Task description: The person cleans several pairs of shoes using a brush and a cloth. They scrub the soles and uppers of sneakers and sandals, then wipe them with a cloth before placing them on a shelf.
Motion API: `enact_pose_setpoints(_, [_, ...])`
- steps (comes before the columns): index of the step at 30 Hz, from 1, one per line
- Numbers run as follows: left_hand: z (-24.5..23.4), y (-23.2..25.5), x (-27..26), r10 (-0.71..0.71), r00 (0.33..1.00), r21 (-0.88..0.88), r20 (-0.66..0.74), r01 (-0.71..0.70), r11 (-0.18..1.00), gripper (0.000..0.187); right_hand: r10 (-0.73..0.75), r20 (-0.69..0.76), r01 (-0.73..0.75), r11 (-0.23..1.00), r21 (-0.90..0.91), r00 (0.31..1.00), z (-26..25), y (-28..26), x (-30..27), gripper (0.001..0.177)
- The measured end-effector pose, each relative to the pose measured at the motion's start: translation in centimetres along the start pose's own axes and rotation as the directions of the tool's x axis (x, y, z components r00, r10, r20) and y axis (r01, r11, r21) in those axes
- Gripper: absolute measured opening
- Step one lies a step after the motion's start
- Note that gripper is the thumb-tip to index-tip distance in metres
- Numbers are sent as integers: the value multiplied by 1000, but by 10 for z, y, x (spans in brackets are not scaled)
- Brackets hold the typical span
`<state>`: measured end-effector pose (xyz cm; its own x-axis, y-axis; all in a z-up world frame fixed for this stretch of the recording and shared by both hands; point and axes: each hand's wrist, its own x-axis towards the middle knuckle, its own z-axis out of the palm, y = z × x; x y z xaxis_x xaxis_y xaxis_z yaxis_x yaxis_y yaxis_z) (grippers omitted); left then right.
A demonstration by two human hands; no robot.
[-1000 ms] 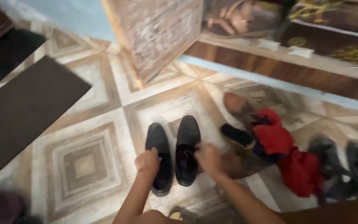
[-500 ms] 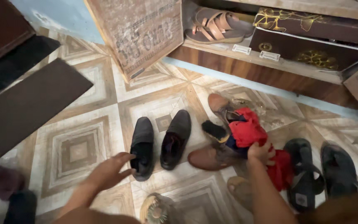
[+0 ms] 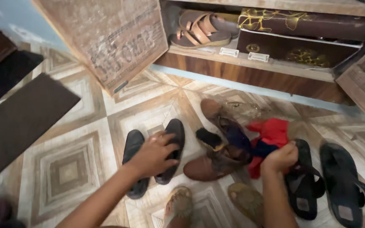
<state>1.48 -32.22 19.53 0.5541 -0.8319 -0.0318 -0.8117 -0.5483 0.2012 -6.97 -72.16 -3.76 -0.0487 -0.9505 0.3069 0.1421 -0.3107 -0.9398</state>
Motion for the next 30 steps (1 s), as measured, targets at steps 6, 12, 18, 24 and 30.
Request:
enact_pose_setpoints(6, [30,25,81,142,973,-726,-184,-232,648,134,398,575,-699,370,612,715,62,-165,-42,23])
enact_pose_setpoints(12, [70,21,98,-86,987,-964,-138,-114,240,111,333,882,-935,239,263,333,86,-254,-44,39])
enact_pose_setpoints(18, [47,-11,85,-187,956,-851,227,288,439,102,227,921,-936,234,265,317,72,-182,-9,14])
enact_pose_setpoints(24, [73,-19,109,-34,986,-935,-161,-141,326,44,216,935,-912,364,190,281,24,-115,31,25])
enact_pose_setpoints(30, [50,-62,103,-161,942,-945,-295,-263,193,35,12,997,-992,90,-83,-83,-79,-25,142,37])
